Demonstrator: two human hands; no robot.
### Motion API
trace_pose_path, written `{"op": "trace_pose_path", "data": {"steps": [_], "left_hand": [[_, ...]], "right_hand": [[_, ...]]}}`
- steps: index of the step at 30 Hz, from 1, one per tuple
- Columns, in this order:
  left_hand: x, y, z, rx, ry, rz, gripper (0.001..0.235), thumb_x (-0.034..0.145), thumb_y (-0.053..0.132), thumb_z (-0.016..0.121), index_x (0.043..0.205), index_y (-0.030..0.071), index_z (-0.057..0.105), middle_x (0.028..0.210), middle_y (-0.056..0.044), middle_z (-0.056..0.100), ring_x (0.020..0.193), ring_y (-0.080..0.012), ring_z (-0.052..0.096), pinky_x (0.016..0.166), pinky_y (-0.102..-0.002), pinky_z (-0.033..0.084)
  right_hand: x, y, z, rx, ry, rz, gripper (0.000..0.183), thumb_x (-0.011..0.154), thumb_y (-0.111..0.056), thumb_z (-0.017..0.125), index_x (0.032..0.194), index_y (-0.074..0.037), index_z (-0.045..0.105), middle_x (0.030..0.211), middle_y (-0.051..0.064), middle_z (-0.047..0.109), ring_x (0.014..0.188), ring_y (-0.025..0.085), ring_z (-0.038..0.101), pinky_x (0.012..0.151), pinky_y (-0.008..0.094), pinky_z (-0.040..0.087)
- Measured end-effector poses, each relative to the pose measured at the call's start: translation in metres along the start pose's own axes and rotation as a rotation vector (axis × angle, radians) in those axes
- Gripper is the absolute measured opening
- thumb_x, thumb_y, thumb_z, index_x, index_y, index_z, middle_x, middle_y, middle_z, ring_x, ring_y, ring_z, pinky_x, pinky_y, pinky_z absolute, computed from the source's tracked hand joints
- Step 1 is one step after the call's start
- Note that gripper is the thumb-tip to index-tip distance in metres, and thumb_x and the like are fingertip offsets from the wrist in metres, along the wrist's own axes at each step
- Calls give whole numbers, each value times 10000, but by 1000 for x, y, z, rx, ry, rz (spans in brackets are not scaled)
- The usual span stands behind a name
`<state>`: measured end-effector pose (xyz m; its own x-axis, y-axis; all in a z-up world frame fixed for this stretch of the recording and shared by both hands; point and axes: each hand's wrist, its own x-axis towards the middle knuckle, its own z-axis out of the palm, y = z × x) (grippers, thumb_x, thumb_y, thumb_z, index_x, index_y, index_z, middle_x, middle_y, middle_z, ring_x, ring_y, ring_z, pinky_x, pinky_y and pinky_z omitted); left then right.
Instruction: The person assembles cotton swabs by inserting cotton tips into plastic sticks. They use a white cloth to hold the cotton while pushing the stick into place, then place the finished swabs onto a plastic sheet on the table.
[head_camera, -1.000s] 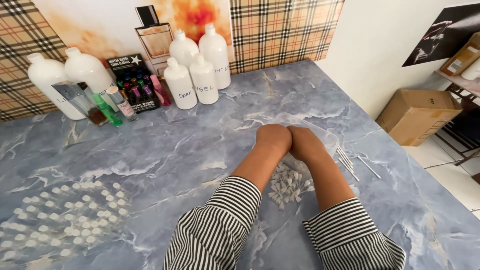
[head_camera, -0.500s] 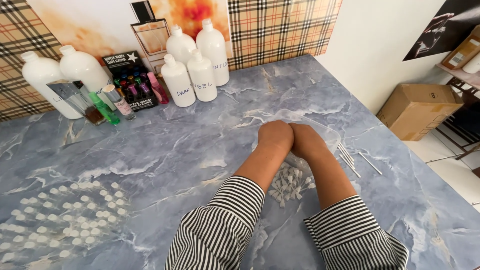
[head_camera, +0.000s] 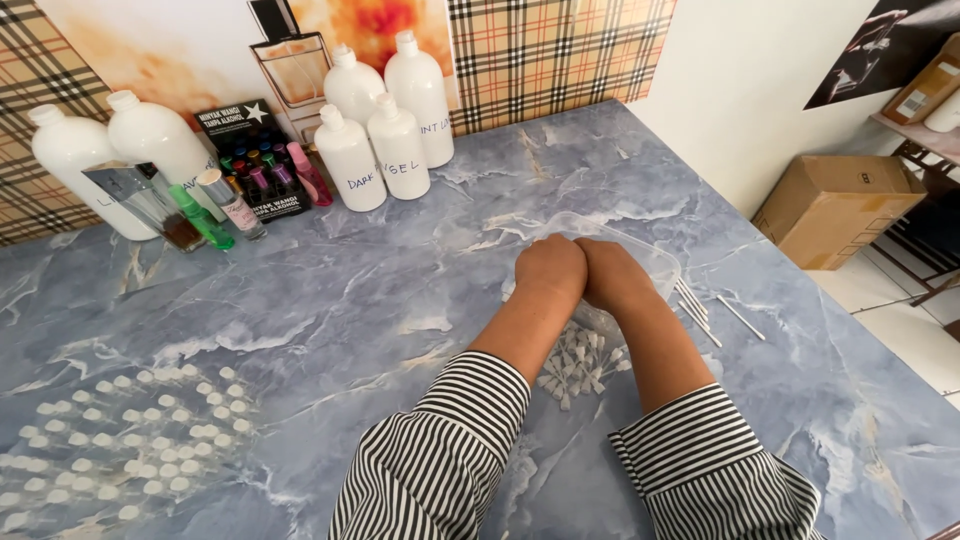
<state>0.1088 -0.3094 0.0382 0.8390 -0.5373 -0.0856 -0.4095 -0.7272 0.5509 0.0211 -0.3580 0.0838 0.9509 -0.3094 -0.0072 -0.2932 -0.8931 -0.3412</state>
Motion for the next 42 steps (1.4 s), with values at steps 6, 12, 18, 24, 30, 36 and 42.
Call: {"op": "trace_pose_path", "data": {"steps": [6, 12, 18, 24, 30, 36, 42], "left_hand": [[-9, 2, -3, 174, -97, 61, 407, 966, 32, 359, 1087, -59, 736, 983, -212, 750, 1049, -412, 711, 872, -561, 570], [-5, 1, 0, 122, -128, 28, 396, 974, 37, 361, 1103, -91, 713, 1018, -219, 744, 1085, -413, 699, 897, -595, 546], [-12, 5, -4, 130, -79, 49, 359, 965, 21, 389, 1068, -72, 720, 983, -204, 738, 1056, -405, 706, 874, -594, 556], [-11, 3, 0, 217, 81, 195, 301, 914, -14, 461, 883, -13, 761, 810, -140, 733, 908, -390, 747, 758, -571, 593], [-50, 11, -50, 274, 262, 372, 261, 863, -21, 513, 836, 14, 770, 780, -149, 706, 839, -399, 738, 722, -551, 596], [-132, -7, -105, -155, 223, 444, 293, 938, 94, 617, 1216, 47, 699, 1076, -142, 729, 1013, -349, 734, 881, -450, 591], [-153, -64, -91, -589, 223, 322, 287, 907, 128, 707, 1193, 114, 701, 1150, -117, 745, 1042, -269, 739, 927, -357, 571]], "right_hand": [[-1, -1, 0, 5, 11, -2, 316, 898, -46, 566, 1181, -81, 702, 1051, 169, 759, 1058, 385, 709, 927, 486, 578], [-1, 0, -2, 15, 22, 4, 334, 894, -35, 563, 1190, -90, 706, 1058, 163, 762, 1057, 386, 710, 929, 483, 578], [-3, 2, -1, 21, 42, -4, 352, 889, -23, 560, 1199, -100, 710, 1065, 158, 766, 1055, 386, 711, 931, 481, 577], [1, 10, -4, 138, 190, -1, 342, 920, -57, 566, 1198, -183, 721, 1041, 67, 771, 1001, 313, 731, 909, 447, 587], [12, 39, 10, 253, 495, -70, 271, 922, -174, 669, 1185, -219, 720, 1010, 26, 757, 934, 218, 721, 812, 364, 589], [-31, 1, -2, 517, 645, -141, 211, 908, -119, 743, 1112, -171, 754, 943, 39, 748, 829, 176, 682, 721, 292, 574], [-59, -46, 14, 734, 522, -208, 225, 861, -131, 783, 1085, -153, 772, 985, 71, 758, 834, 182, 699, 729, 291, 583]]}}
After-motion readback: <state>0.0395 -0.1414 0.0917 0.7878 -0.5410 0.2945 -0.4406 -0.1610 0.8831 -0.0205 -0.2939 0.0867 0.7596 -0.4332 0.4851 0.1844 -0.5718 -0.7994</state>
